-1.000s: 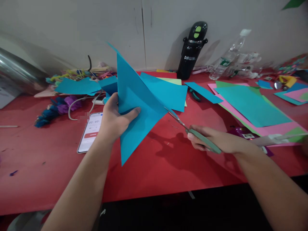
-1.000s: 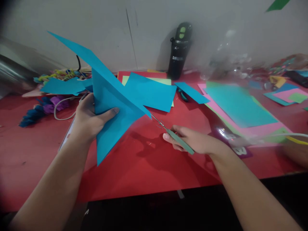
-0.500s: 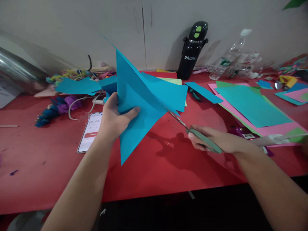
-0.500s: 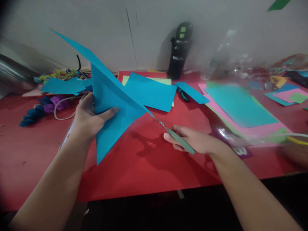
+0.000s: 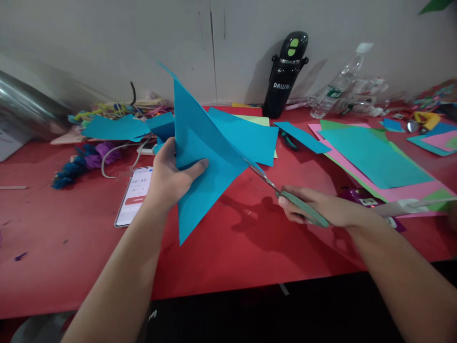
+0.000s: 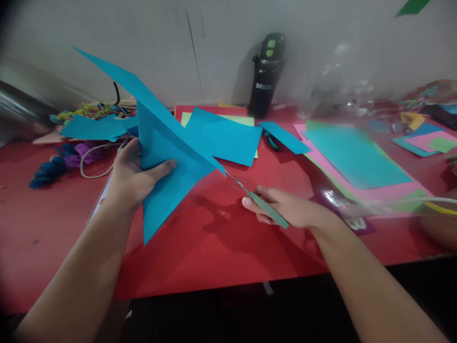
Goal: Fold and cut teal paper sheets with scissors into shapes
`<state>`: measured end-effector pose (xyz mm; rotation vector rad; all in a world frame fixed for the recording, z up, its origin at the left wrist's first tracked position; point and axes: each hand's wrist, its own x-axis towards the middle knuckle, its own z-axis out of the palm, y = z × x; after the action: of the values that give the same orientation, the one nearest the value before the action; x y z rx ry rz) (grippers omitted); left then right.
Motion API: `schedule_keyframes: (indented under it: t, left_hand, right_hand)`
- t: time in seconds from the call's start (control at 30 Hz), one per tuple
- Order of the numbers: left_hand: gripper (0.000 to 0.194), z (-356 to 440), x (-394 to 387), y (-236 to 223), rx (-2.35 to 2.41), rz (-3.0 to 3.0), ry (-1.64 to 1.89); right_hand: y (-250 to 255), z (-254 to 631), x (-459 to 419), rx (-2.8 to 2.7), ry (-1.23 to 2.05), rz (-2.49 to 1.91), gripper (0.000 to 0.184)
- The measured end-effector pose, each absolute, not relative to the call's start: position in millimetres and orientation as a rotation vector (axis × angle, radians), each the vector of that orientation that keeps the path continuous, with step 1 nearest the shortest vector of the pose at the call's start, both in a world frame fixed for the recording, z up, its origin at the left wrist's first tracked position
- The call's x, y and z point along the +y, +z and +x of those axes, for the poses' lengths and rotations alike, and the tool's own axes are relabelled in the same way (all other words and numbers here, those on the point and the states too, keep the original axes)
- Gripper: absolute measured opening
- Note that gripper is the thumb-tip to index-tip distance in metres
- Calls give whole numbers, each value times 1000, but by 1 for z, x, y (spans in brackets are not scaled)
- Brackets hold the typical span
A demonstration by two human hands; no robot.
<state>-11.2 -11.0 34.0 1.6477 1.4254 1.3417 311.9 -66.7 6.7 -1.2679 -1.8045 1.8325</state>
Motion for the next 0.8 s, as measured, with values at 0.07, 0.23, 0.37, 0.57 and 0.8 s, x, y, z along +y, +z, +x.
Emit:
schedule_keyframes:
  t: [0.07, 0.23, 0.37, 0.57, 0.8]
  left_hand:
    - [45, -11, -11, 34, 1410, 1640, 1347]
    - [46, -11, -11, 34, 1424, 1636, 1334]
    - [48, -11, -11, 34, 1420, 1628, 1324]
    - [46, -11, -11, 34, 1403, 1619, 1320]
    - [44, -12, -10, 32, 1386, 1644, 1331]
  right_hand:
    - [7, 312, -67, -1798, 1829, -1272, 39]
    - [8, 310, -67, -1790, 1835, -1282, 39]
    - [11, 308, -67, -1806, 1836, -1265, 39]
    - [9, 309, -68, -1806, 1830, -1270, 39]
    - [8, 310, -67, -1779, 1855, -1275, 38]
